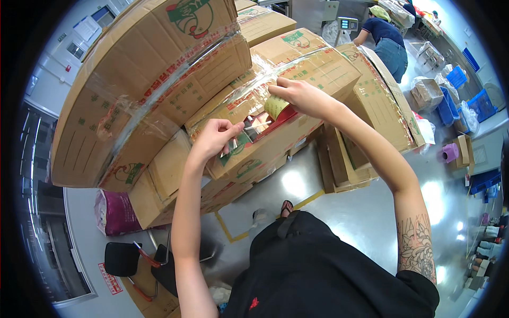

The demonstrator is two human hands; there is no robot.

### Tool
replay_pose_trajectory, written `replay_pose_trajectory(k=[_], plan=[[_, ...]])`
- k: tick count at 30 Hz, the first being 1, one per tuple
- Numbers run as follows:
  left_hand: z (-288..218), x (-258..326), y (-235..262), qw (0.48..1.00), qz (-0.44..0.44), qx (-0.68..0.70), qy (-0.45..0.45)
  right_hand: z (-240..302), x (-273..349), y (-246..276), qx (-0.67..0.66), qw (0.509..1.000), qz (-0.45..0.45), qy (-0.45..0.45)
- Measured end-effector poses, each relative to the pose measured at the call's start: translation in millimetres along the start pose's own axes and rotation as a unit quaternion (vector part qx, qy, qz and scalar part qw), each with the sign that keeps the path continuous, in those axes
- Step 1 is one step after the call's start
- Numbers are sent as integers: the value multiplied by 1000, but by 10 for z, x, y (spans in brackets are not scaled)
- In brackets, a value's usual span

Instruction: Taping and sealing large cardboard boxes using a tape dispenser in a workshop.

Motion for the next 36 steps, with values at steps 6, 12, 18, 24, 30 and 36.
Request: replay_pose_trajectory(k=[6,12,18,24,30,36], plan=[[-7,59,-127,965,-187,-178,-48,-53,57,-63,-97,991,-96,0],[-31,60,-272,989,-118,-58,-62,-105,147,-202,-163,957,-239,-23],[-58,-97,-377,977,0,146,-157,-220,255,-196,-282,936,-198,-77],[-268,-64,-421,973,11,153,-174,-49,629,232,-105,975,-193,-25],[-356,-55,-514,970,19,159,-184,457,904,-151,-104,967,-220,-82],[-344,-85,-579,969,11,145,-201,409,497,-619,-33,946,-304,-108]])
Point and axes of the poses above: each hand's wrist, its own x-axis away from the middle knuckle, its own y-axis out of the back of the hand, z = x × y, the point moved 4 cm from there along -x, towards the middle knuckle, and after that the axes turned 14 degrees about z, right-handed, at the moved point
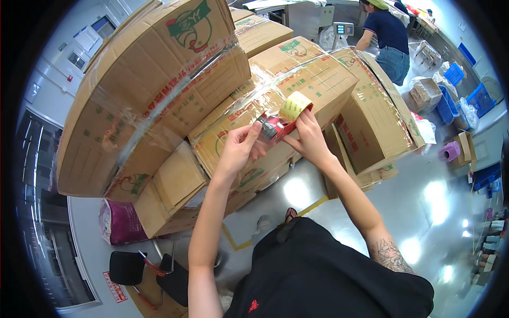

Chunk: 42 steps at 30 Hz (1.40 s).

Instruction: Taping and sealing large cardboard boxes using a tape dispenser in a workshop.

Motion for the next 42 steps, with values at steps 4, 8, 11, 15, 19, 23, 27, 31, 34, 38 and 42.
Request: replay_pose_trajectory(k=[4,8,11,15,19,23,27,31,34,38,42], plan=[[-124,19,-162,998,-29,14,-53,-11,-62,-61,3,998,-37,-44],[-314,207,-407,996,-16,7,-84,181,274,214,-36,987,-152,-49],[-359,360,-617,998,28,33,-39,313,625,394,-93,979,-161,-82],[-459,464,-739,993,66,-91,-35,730,928,298,-205,949,-162,-175],[-361,560,-730,982,4,-189,-9,950,761,304,-161,954,-126,-220],[-8,699,-840,919,-29,-389,48,627,496,660,-241,878,-252,-329],[17,954,-605,833,-107,-543,-16,332,336,1078,-233,885,-280,-291],[78,1111,-665,818,-20,-568,-87,470,265,841,-115,965,-52,-230],[278,1205,-890,791,86,-600,-82,660,173,528,-94,983,24,-154],[518,1320,-784,813,75,-576,-46,960,-212,427,-45,997,52,-31],[688,1319,-475,871,30,-491,-6,1372,-816,565,66,981,179,26]])
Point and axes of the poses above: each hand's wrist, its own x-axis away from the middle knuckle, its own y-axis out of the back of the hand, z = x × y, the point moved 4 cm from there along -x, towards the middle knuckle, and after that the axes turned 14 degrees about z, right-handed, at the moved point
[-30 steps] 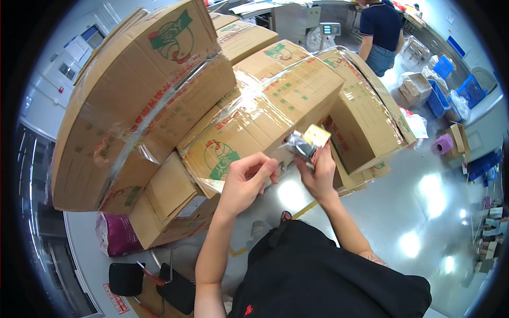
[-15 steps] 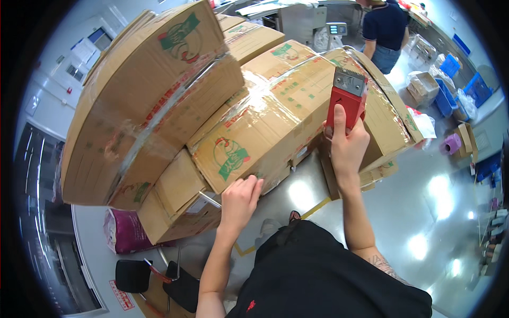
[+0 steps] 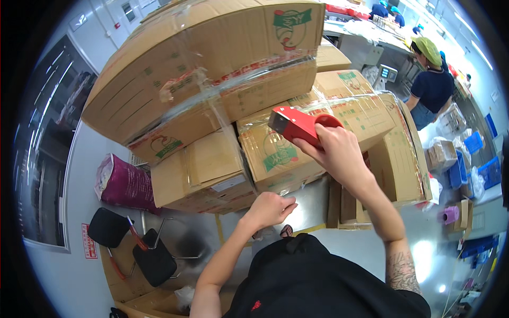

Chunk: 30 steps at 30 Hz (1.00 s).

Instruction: Taping and sealing large cardboard boxes using a tape dispenser in a workshop.

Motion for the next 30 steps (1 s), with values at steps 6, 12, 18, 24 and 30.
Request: replay_pose_trajectory(k=[6,12,18,24,30], plan=[[207,-132,-126,999,23,0,25,595,-388,-102,-570,762,273,-140],[183,-159,-110,998,47,2,36,1144,-470,-478,-758,577,268,-143],[-5,-79,-91,997,4,74,-14,879,-430,-368,-737,636,178,-140],[67,-78,-156,995,23,77,-53,929,-307,-426,-748,620,155,-180],[234,4,-165,976,43,199,-76,984,-178,-355,-712,680,54,-165]])
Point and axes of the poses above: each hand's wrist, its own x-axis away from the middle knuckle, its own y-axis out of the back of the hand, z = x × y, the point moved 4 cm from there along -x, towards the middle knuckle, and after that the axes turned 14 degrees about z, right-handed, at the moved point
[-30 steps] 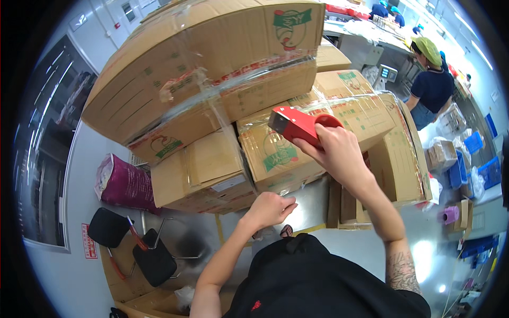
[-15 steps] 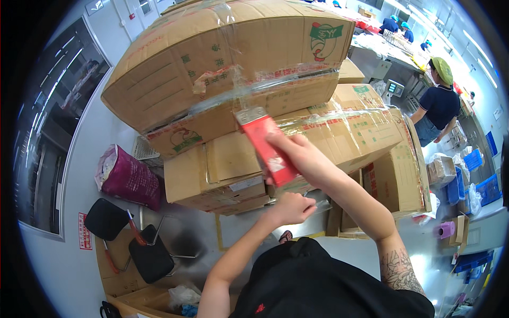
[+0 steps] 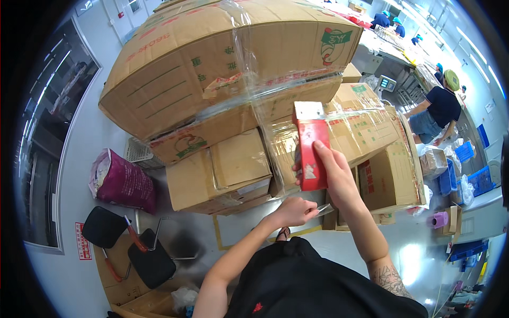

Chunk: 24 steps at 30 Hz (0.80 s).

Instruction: Taping and sealing large cardboard boxes using a tape dispenser in a workshop.

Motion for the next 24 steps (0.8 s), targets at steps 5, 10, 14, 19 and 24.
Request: replay_pose_trajectory(k=[5,10,14,19,24], plan=[[-93,68,-177,972,-19,-233,36,-187,-230,545,206,976,-71,26],[-311,23,-393,934,26,-351,-60,-326,-423,1247,729,624,-222,175],[-351,-9,-383,914,46,-401,-35,-354,-561,1825,774,576,-168,204],[-304,17,-391,906,9,-417,-78,-483,-412,2060,738,646,-37,191],[-50,27,-506,908,74,-413,12,-612,-231,1983,724,647,-74,228]])
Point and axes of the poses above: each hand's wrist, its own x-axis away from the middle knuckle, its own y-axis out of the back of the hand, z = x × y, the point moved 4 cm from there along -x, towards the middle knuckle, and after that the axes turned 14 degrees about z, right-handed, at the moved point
